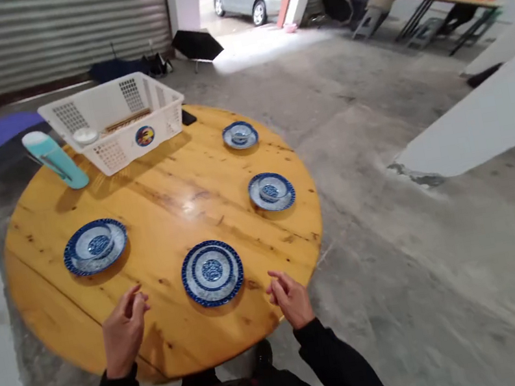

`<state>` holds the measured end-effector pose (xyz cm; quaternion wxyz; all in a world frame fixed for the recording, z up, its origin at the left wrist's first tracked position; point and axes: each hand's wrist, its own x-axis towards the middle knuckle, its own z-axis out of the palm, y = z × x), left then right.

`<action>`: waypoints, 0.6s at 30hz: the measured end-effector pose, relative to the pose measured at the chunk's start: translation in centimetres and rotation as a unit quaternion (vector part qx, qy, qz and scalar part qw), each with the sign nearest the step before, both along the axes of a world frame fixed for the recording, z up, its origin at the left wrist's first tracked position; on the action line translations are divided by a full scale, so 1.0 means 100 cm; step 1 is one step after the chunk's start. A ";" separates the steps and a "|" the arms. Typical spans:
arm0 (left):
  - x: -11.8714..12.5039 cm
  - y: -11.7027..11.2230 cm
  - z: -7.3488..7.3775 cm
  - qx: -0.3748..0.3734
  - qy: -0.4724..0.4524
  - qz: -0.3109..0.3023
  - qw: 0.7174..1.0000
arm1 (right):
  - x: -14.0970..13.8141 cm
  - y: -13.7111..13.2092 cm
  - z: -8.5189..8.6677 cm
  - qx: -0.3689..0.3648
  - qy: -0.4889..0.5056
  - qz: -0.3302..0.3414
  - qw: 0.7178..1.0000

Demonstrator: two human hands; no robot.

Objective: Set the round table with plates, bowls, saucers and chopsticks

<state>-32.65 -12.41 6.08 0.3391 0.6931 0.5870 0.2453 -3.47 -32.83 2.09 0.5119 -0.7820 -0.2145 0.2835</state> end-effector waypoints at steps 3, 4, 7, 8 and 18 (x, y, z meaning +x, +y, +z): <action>0.074 -0.067 -0.001 0.005 -0.025 -0.099 0.995 | 0.011 -0.098 -0.039 -0.025 0.086 -0.097 0.991; 0.100 -0.093 -0.003 0.004 -0.029 -0.134 0.991 | 0.013 -0.132 -0.051 -0.035 0.116 -0.128 0.984; 0.168 -0.169 -0.008 0.007 -0.017 -0.275 0.961 | 0.020 -0.230 -0.080 -0.045 0.176 -0.226 0.957; 0.186 -0.190 -0.009 0.012 -0.003 -0.329 0.944 | 0.025 -0.258 -0.086 -0.049 0.190 -0.253 0.947; 0.279 -0.253 -0.008 0.053 0.124 -0.465 0.875 | 0.169 -0.305 -0.071 -0.056 0.166 -0.237 0.956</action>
